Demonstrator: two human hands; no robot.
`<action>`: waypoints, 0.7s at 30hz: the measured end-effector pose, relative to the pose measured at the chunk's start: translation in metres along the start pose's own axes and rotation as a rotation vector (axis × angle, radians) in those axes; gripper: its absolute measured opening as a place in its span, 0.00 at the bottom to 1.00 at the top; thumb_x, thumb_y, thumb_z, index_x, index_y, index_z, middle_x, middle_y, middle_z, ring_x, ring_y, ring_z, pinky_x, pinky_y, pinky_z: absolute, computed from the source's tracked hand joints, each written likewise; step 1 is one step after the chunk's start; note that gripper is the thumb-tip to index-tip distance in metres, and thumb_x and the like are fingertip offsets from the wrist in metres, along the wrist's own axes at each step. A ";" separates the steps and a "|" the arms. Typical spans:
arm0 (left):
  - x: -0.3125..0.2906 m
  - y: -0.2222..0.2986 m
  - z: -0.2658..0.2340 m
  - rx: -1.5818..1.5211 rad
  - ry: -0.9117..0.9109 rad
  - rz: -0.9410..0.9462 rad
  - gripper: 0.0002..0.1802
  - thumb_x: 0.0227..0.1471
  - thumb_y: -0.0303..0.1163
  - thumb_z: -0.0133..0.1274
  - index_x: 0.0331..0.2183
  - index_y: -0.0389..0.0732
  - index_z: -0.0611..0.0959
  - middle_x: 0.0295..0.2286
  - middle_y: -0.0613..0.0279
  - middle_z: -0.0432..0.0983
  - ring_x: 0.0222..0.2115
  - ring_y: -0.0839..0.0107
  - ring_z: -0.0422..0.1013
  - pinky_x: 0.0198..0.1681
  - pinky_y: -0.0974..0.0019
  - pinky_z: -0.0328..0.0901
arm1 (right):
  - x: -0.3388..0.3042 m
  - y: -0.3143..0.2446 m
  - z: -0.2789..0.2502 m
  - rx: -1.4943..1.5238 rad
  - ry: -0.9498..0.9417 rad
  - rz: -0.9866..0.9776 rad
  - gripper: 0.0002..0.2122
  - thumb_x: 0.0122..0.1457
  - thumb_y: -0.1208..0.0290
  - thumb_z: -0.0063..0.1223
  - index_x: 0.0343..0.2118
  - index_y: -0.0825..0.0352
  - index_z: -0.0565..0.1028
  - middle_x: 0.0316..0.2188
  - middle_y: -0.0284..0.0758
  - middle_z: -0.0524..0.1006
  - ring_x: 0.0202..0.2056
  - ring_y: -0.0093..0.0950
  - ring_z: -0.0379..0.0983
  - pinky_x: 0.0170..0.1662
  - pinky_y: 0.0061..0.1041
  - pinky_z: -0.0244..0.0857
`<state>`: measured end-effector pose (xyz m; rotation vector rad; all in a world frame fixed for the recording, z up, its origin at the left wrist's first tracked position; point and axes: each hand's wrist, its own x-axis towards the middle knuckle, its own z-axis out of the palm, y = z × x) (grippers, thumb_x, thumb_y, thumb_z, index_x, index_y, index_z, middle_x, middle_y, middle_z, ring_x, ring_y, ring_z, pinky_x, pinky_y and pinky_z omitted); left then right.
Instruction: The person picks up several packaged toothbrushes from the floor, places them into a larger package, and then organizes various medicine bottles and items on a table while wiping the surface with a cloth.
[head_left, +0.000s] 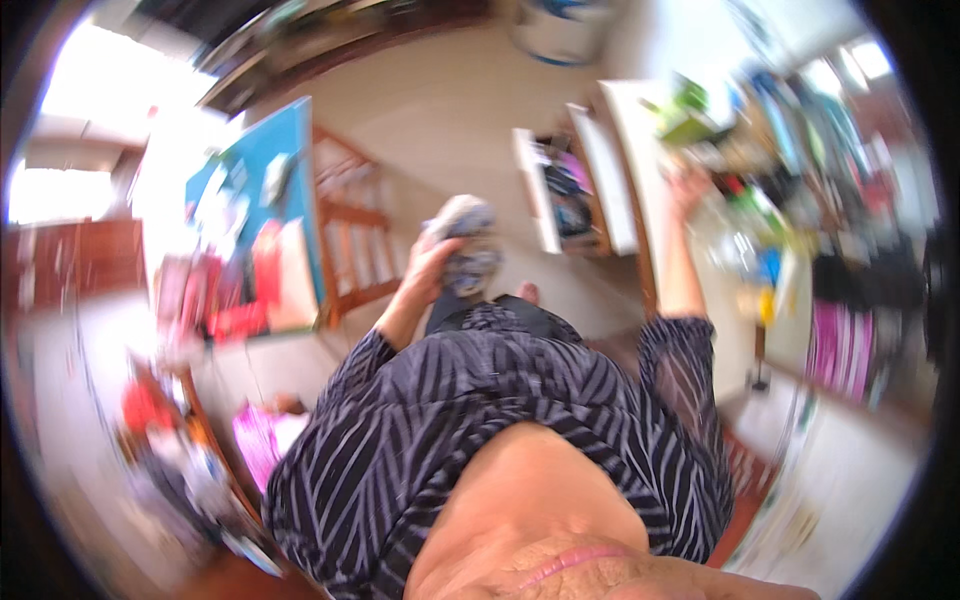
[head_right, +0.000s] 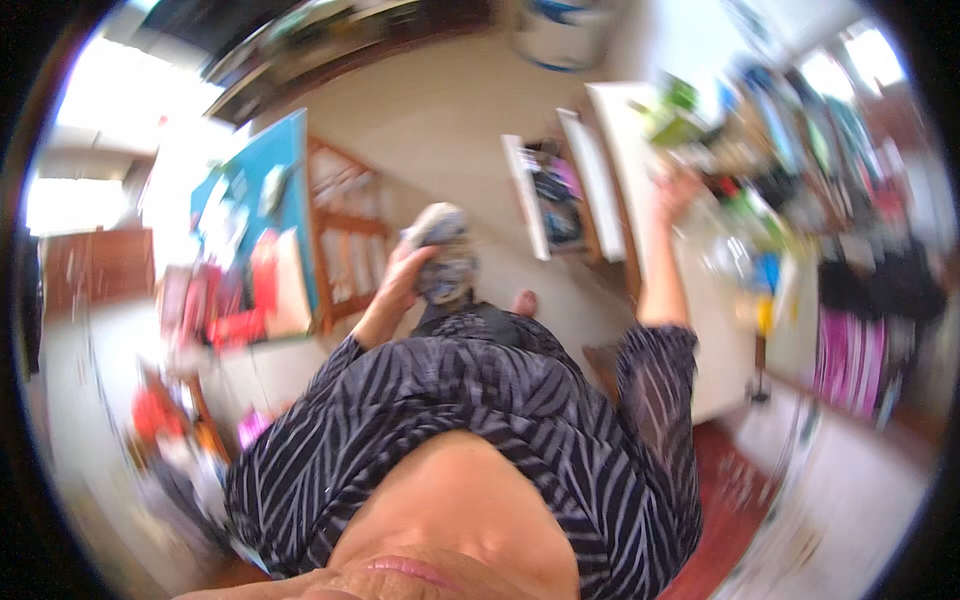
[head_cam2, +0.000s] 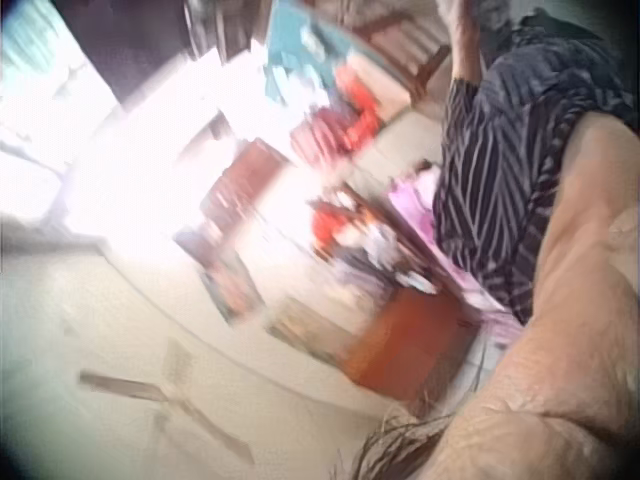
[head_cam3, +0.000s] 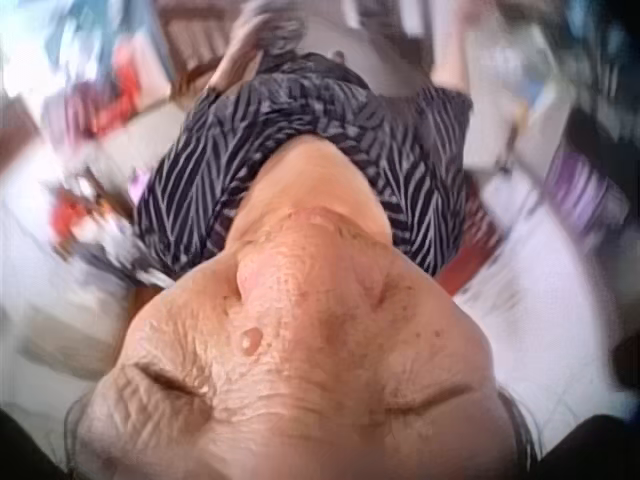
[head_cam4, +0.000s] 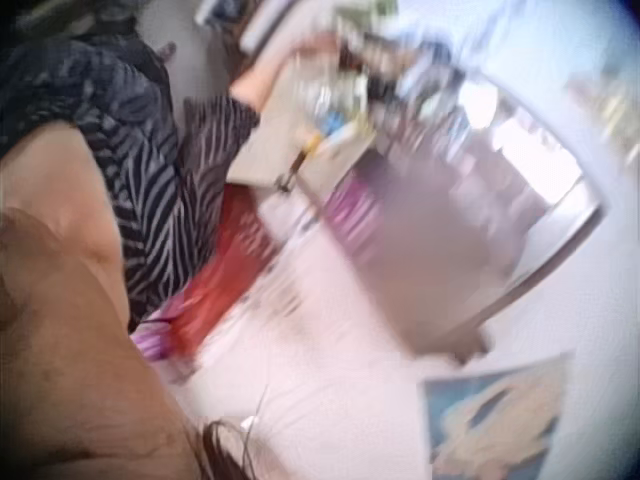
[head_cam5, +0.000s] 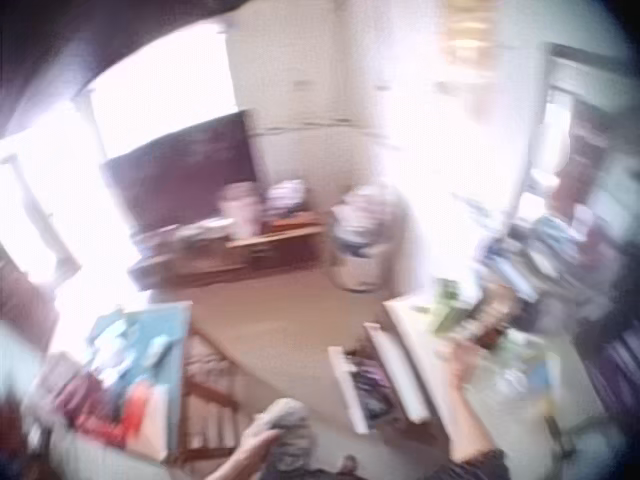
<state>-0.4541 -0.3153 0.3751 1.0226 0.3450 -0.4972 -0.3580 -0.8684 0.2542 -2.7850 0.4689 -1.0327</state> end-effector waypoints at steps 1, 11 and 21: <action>-0.009 -0.003 -0.024 -0.028 0.060 0.003 0.27 0.48 0.24 0.57 0.52 0.36 0.73 0.44 0.59 0.74 0.44 0.68 0.72 0.48 0.64 0.68 | -0.003 -0.041 0.007 0.161 0.057 0.070 0.21 0.50 0.69 0.59 0.47 0.68 0.67 0.42 0.40 0.68 0.44 0.38 0.67 0.49 0.38 0.64; -0.050 0.020 -0.088 -0.161 0.195 0.133 0.24 0.47 0.27 0.60 0.47 0.37 0.74 0.42 0.61 0.75 0.43 0.72 0.71 0.49 0.67 0.65 | 0.033 -0.126 -0.050 0.157 -0.053 0.385 0.20 0.46 0.67 0.61 0.40 0.73 0.73 0.35 0.47 0.78 0.37 0.43 0.77 0.41 0.40 0.71; -0.051 0.053 -0.175 -0.372 0.291 0.230 0.22 0.49 0.25 0.57 0.48 0.37 0.75 0.42 0.62 0.75 0.43 0.73 0.70 0.49 0.68 0.65 | -0.012 -0.142 -0.082 -0.054 0.105 0.439 0.17 0.52 0.65 0.57 0.40 0.71 0.74 0.34 0.45 0.78 0.33 0.39 0.76 0.38 0.37 0.71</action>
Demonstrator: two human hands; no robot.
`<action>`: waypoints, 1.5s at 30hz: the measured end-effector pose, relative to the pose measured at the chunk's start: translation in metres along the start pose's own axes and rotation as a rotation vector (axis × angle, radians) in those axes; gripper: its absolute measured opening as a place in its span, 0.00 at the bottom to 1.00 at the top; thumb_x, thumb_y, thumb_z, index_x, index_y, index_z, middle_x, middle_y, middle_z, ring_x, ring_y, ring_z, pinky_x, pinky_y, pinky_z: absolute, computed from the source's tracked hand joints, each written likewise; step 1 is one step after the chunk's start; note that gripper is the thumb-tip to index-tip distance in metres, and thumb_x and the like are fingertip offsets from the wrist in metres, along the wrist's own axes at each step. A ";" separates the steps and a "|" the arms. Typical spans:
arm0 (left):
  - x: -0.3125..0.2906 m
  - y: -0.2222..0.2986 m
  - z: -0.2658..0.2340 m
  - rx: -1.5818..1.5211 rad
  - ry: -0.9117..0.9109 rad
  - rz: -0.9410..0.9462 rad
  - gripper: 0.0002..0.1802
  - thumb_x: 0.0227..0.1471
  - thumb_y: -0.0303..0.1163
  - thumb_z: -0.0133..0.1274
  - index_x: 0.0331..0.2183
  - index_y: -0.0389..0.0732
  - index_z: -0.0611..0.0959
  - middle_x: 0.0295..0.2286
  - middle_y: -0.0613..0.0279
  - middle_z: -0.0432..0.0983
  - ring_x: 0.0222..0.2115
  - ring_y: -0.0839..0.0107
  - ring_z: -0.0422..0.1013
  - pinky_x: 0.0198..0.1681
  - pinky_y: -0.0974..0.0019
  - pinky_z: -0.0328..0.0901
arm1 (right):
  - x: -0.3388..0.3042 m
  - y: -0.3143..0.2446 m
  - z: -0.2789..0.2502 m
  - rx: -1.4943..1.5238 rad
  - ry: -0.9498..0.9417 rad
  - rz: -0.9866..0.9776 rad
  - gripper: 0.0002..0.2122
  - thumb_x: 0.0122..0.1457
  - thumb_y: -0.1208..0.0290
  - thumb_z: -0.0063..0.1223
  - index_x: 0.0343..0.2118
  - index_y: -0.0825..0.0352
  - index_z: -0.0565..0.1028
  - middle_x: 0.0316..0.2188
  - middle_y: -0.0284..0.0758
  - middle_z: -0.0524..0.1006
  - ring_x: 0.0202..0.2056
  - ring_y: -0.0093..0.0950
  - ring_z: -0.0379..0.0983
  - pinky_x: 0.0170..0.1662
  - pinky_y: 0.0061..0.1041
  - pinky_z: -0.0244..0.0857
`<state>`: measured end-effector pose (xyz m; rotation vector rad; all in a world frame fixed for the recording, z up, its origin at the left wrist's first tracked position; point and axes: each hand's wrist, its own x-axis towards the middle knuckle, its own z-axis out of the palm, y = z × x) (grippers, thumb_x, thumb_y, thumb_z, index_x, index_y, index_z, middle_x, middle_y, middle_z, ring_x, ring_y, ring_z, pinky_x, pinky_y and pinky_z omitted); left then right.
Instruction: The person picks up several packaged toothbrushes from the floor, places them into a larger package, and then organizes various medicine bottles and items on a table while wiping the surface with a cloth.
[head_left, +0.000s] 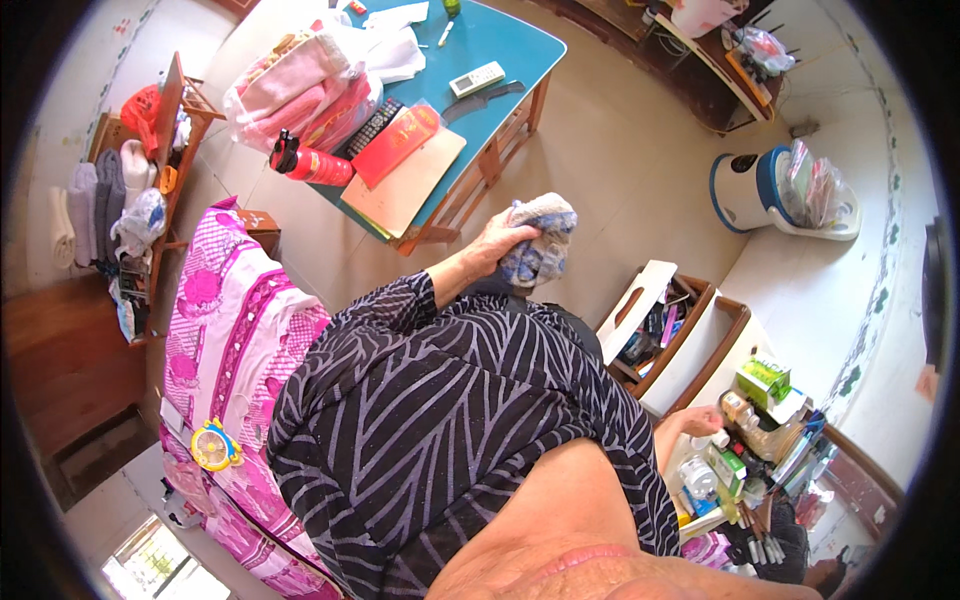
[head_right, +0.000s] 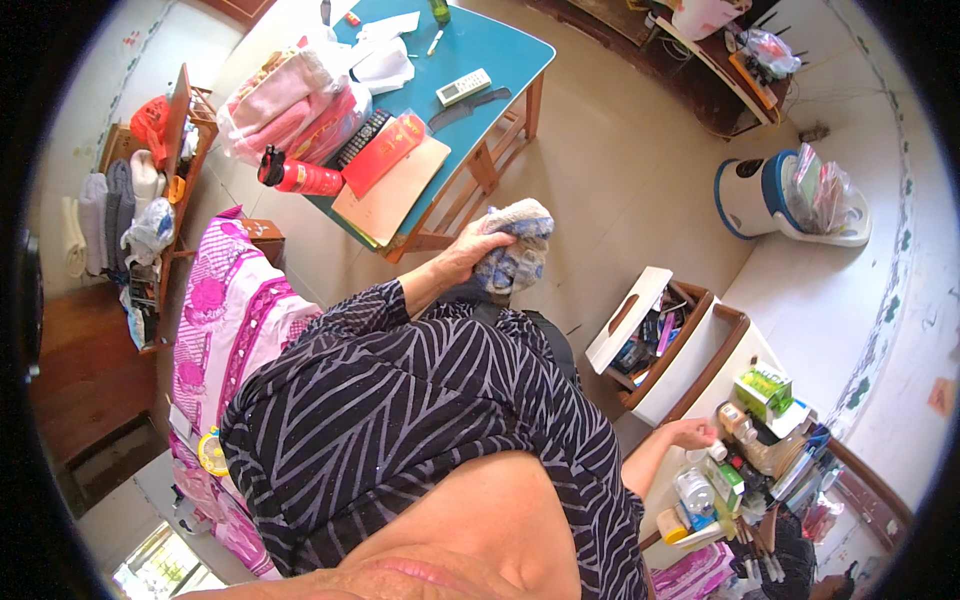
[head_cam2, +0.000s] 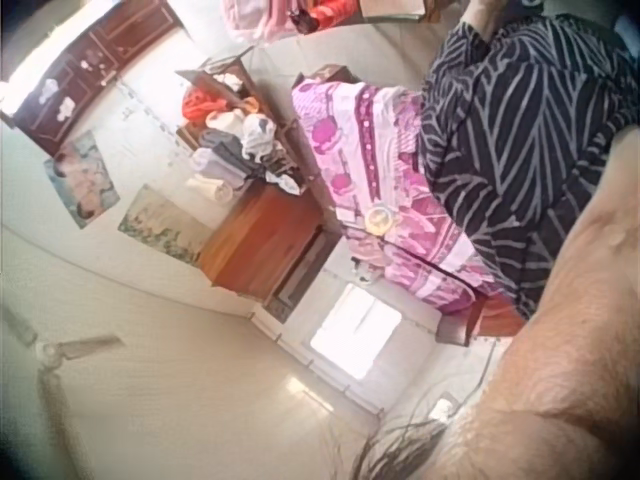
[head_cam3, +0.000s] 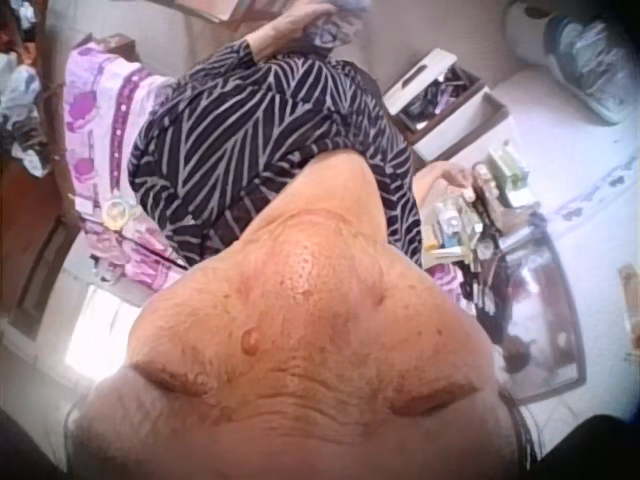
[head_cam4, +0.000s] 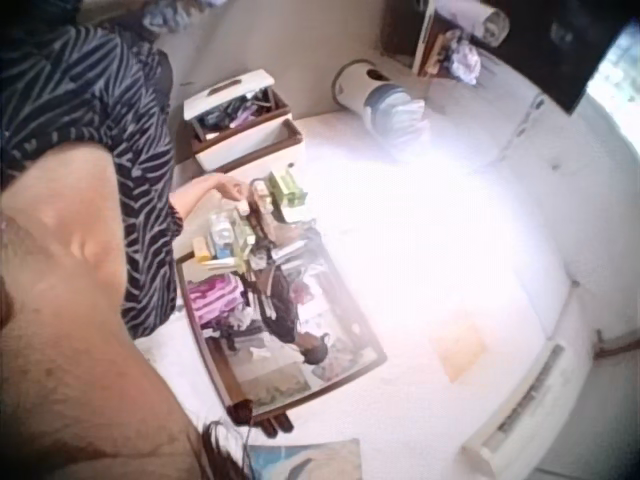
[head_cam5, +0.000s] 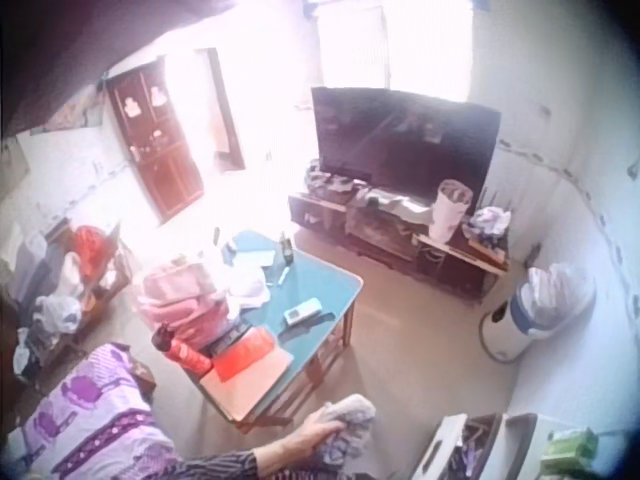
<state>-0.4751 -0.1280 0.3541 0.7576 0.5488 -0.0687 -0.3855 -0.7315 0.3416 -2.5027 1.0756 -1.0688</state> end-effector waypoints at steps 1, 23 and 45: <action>0.008 0.005 -0.008 -0.014 0.007 0.007 0.22 0.50 0.26 0.57 0.48 0.37 0.75 0.42 0.62 0.75 0.43 0.73 0.71 0.49 0.68 0.66 | -0.019 0.005 -0.002 0.002 -0.111 -0.139 0.15 0.54 0.66 0.55 0.41 0.70 0.73 0.35 0.45 0.77 0.34 0.38 0.76 0.37 0.36 0.71; 0.045 0.132 -0.064 -0.212 0.771 0.515 0.20 0.53 0.32 0.56 0.48 0.35 0.78 0.42 0.63 0.77 0.41 0.72 0.73 0.48 0.66 0.66 | -0.431 -0.623 0.132 0.715 -1.478 -1.918 0.31 0.50 0.69 0.61 0.58 0.61 0.63 0.55 0.39 0.68 0.57 0.41 0.62 0.57 0.38 0.57; 0.128 0.204 -0.079 -0.587 1.158 0.612 0.29 0.51 0.36 0.60 0.52 0.37 0.72 0.44 0.60 0.74 0.42 0.68 0.74 0.45 0.63 0.71 | -0.543 -0.718 0.197 0.727 -1.740 -2.253 0.22 0.40 0.73 0.57 0.42 0.64 0.67 0.36 0.39 0.71 0.40 0.40 0.70 0.40 0.41 0.63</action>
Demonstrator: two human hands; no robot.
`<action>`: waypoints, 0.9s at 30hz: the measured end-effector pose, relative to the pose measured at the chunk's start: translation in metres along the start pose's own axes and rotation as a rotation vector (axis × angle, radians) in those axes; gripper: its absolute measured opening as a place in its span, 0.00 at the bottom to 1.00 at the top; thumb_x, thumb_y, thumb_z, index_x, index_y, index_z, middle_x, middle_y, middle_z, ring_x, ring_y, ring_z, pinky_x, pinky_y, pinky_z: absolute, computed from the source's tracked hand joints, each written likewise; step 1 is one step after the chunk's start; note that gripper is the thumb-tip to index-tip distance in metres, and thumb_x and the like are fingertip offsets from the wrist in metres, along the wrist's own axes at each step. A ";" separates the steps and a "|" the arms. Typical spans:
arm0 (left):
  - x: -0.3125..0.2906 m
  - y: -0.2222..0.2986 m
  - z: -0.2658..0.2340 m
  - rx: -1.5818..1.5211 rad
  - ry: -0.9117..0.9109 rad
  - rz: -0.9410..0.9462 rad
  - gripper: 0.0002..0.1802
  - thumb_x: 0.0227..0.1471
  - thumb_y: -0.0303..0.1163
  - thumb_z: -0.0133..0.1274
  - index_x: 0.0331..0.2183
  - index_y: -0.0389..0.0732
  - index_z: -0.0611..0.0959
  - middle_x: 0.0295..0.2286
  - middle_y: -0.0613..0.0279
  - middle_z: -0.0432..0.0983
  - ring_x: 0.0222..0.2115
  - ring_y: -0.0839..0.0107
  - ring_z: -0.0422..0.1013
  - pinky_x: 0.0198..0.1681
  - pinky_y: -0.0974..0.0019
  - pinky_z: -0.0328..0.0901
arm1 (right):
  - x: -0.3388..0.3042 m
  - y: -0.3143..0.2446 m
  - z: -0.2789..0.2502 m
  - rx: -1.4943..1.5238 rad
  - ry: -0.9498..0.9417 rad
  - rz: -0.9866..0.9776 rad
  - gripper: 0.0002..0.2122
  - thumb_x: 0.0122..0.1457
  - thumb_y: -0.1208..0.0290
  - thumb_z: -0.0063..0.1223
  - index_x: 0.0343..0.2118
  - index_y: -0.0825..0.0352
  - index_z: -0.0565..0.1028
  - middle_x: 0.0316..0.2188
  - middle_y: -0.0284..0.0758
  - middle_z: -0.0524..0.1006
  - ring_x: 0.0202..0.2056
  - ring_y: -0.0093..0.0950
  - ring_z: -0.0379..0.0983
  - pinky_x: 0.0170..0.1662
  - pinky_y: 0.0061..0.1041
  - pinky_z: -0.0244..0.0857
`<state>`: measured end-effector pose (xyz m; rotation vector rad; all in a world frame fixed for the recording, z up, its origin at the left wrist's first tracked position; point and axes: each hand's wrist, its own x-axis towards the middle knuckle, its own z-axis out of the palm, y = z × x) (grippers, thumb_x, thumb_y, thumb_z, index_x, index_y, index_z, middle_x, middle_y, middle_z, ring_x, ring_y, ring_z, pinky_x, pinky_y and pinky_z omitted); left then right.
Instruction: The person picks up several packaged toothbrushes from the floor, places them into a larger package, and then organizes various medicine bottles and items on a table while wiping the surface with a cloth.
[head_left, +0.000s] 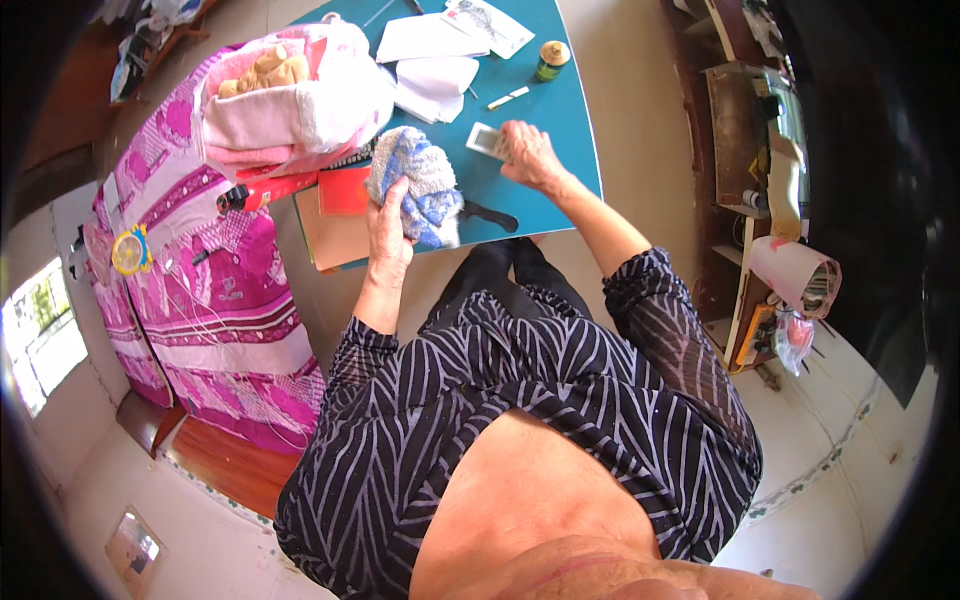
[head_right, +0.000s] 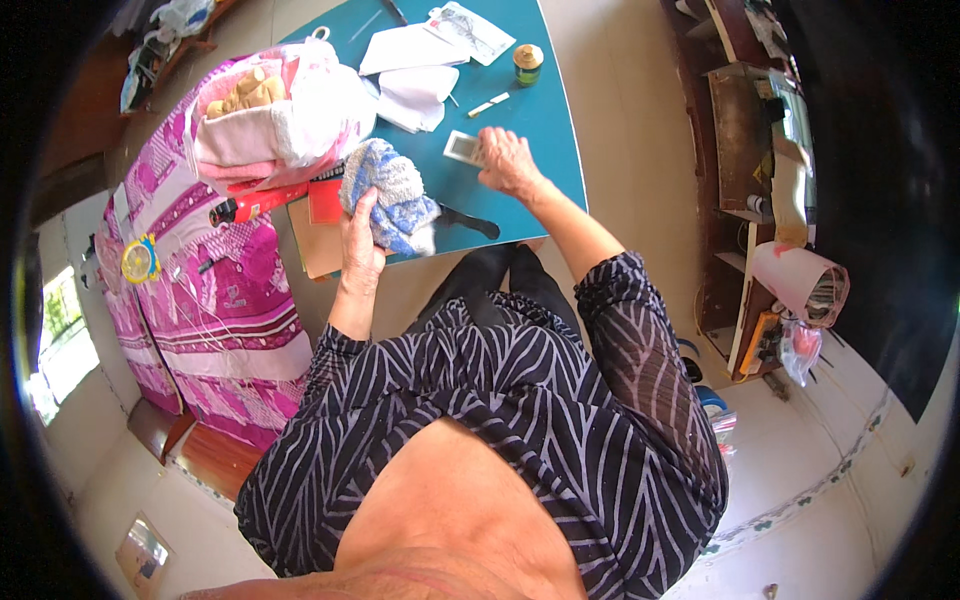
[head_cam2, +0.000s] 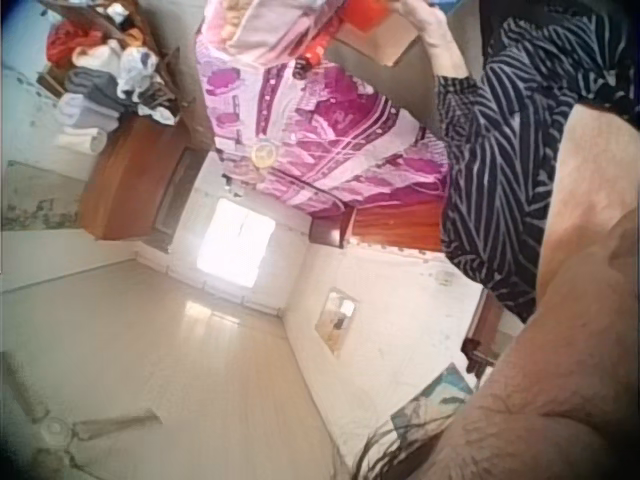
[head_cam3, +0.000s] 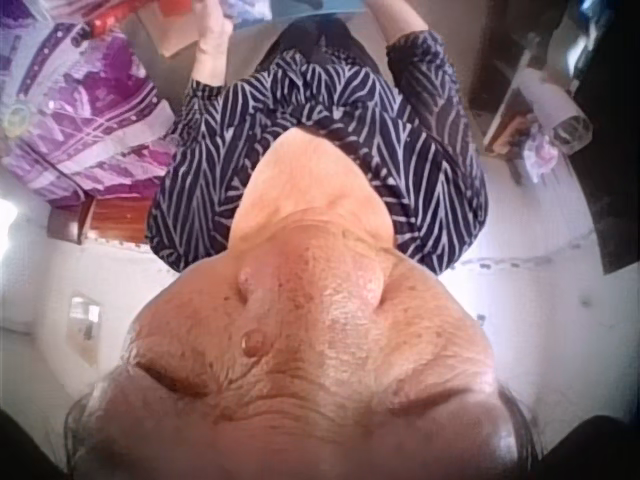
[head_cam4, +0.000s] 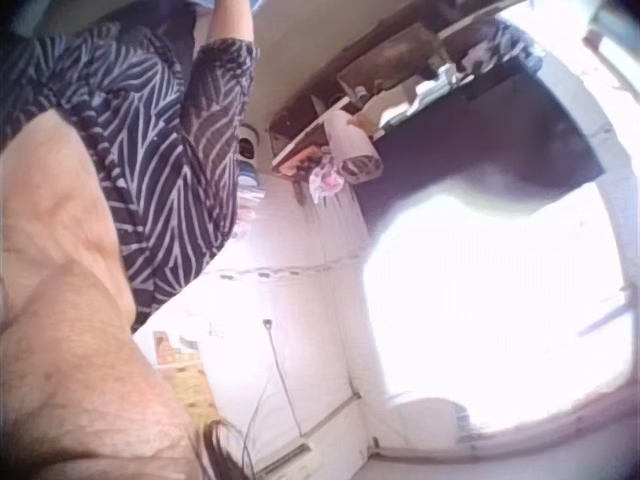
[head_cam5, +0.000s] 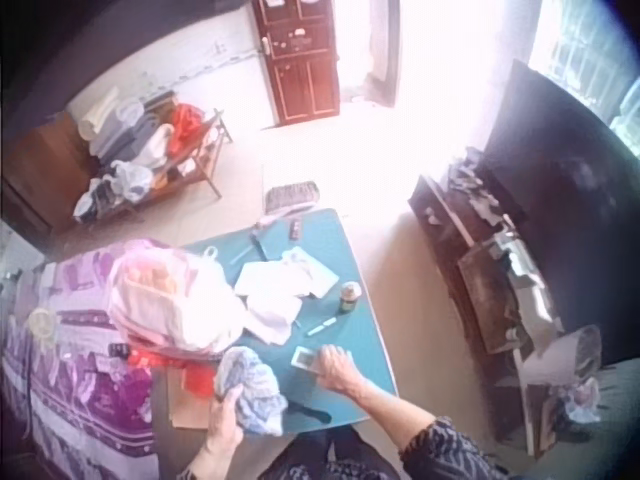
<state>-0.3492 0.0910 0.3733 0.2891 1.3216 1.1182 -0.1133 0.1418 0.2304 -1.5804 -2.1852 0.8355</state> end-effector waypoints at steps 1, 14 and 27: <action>0.003 -0.003 -0.006 -0.009 0.046 -0.005 0.29 0.51 0.36 0.60 0.52 0.37 0.72 0.44 0.59 0.74 0.43 0.68 0.73 0.46 0.62 0.71 | 0.009 0.005 -0.003 -0.043 -0.022 0.008 0.23 0.40 0.74 0.57 0.43 0.64 0.67 0.37 0.39 0.71 0.40 0.40 0.69 0.40 0.41 0.63; 0.003 -0.012 0.001 0.023 0.192 0.069 0.24 0.50 0.33 0.60 0.47 0.33 0.76 0.40 0.61 0.76 0.40 0.71 0.73 0.46 0.65 0.68 | 0.066 0.027 -0.012 -0.395 0.080 -0.364 0.15 0.53 0.71 0.51 0.45 0.64 0.71 0.40 0.36 0.70 0.44 0.34 0.67 0.42 0.35 0.64; 0.118 -0.095 0.092 1.237 0.306 0.358 0.31 0.44 0.34 0.62 0.49 0.36 0.69 0.40 0.43 0.73 0.41 0.46 0.71 0.46 0.53 0.67 | -0.008 0.114 -0.024 0.261 -0.124 0.016 0.10 0.51 0.80 0.49 0.37 0.68 0.66 0.33 0.48 0.69 0.31 0.47 0.69 0.34 0.41 0.67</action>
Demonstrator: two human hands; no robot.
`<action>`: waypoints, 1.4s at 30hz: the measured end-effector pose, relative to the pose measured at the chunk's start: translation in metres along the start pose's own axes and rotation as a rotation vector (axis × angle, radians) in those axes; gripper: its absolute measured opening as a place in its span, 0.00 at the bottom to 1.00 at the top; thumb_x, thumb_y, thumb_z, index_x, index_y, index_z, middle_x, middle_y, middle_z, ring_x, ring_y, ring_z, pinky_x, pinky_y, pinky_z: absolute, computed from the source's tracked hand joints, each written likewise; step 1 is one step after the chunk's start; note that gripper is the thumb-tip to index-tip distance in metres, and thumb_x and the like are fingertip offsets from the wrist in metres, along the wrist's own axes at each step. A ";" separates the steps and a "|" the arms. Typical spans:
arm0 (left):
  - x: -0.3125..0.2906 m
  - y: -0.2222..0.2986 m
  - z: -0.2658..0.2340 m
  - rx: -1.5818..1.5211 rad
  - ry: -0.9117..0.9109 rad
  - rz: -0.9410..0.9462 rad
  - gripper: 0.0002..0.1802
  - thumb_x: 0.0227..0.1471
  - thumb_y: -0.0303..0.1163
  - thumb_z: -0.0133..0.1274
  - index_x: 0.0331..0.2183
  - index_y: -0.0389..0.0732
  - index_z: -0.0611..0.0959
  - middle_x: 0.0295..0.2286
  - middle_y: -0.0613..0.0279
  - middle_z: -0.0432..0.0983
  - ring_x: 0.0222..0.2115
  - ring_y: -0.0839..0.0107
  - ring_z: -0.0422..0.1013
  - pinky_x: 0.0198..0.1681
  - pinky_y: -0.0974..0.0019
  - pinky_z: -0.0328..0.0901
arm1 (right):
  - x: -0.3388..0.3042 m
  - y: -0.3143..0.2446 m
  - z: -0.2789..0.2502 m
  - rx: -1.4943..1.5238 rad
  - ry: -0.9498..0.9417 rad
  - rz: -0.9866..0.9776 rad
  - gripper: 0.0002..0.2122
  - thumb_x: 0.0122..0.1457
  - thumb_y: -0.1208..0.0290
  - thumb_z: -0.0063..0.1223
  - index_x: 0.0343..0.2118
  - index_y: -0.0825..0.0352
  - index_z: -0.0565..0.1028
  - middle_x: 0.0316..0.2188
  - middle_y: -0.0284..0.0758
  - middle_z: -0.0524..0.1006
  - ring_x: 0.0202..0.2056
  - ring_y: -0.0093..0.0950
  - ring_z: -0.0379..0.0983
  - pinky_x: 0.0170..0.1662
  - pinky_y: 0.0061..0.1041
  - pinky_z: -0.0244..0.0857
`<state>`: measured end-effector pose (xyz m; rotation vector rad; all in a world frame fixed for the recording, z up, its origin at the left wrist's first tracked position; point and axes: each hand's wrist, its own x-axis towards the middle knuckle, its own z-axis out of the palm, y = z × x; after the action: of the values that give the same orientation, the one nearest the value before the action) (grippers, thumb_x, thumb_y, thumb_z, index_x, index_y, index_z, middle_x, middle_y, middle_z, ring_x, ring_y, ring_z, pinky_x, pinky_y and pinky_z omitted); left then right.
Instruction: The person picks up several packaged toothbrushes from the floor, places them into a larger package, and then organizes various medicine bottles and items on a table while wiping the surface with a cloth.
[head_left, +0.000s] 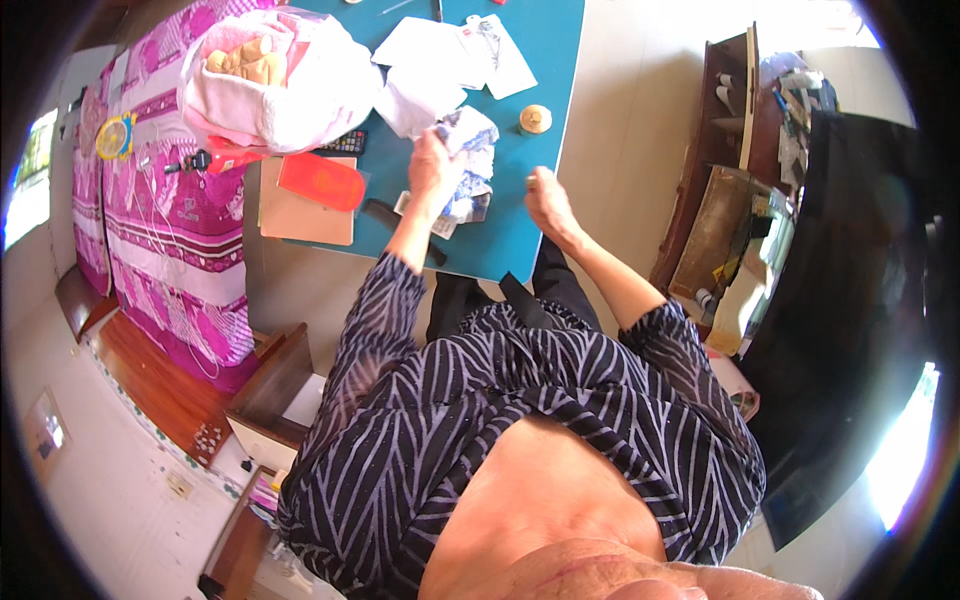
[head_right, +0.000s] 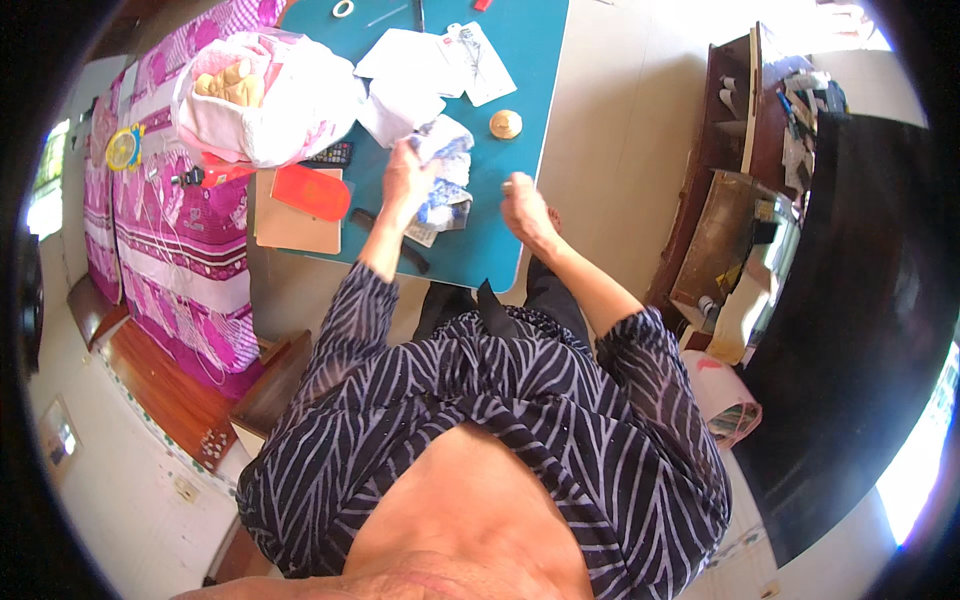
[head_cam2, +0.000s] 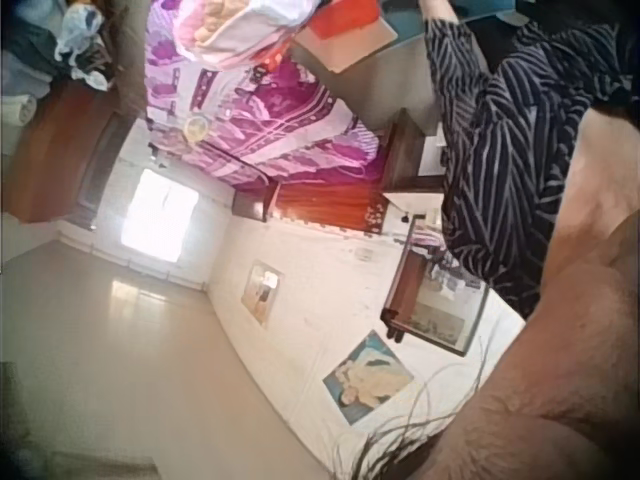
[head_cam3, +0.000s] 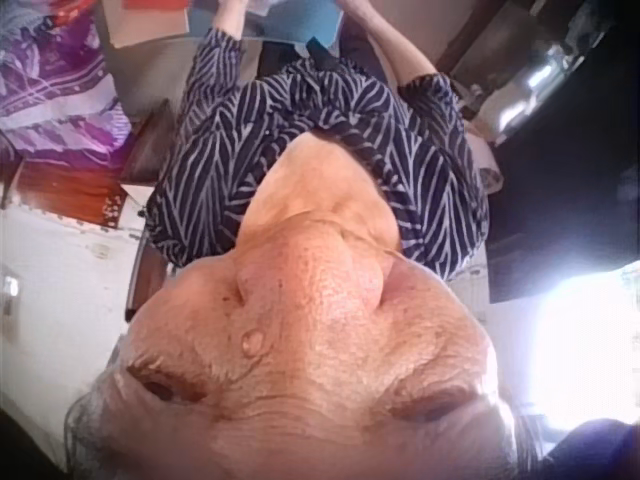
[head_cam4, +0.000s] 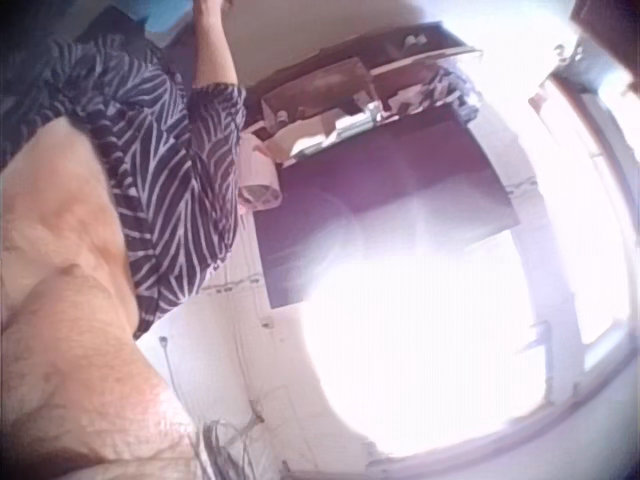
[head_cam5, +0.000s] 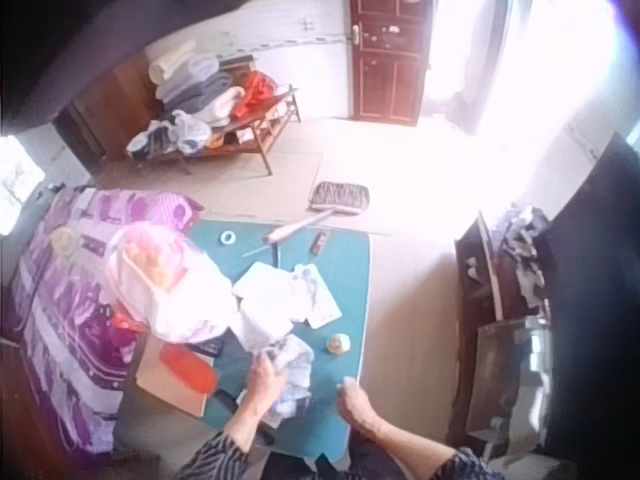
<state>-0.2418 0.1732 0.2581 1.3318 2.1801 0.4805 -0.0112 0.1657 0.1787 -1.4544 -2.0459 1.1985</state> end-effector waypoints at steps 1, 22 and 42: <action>0.002 -0.004 0.032 0.188 -0.039 -0.061 0.36 0.42 0.38 0.64 0.50 0.37 0.67 0.45 0.43 0.68 0.47 0.46 0.67 0.49 0.51 0.65 | 0.001 0.003 -0.022 0.137 0.010 0.129 0.13 0.50 0.78 0.53 0.39 0.67 0.67 0.35 0.46 0.70 0.31 0.44 0.69 0.34 0.39 0.67; -0.134 0.033 0.069 0.076 0.097 -0.021 0.34 0.36 0.27 0.61 0.50 0.41 0.70 0.44 0.47 0.64 0.46 0.47 0.63 0.49 0.51 0.63 | 0.078 -0.073 -0.011 0.351 -0.292 -0.238 0.25 0.43 0.71 0.70 0.45 0.61 0.70 0.35 0.35 0.74 0.29 0.30 0.71 0.35 0.27 0.69; -0.119 0.046 0.091 0.518 -0.053 -0.323 0.27 0.45 0.32 0.56 0.49 0.43 0.71 0.50 0.52 0.64 0.44 0.54 0.66 0.40 0.51 0.64 | 0.283 0.016 -0.020 -0.157 -0.331 0.113 0.21 0.49 0.59 0.68 0.39 0.68 0.74 0.37 0.38 0.79 0.38 0.37 0.77 0.38 0.32 0.73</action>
<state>-0.1105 0.0891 0.2419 1.1740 2.5087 -0.2587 -0.1028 0.4300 0.1280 -1.5463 -2.3479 1.4345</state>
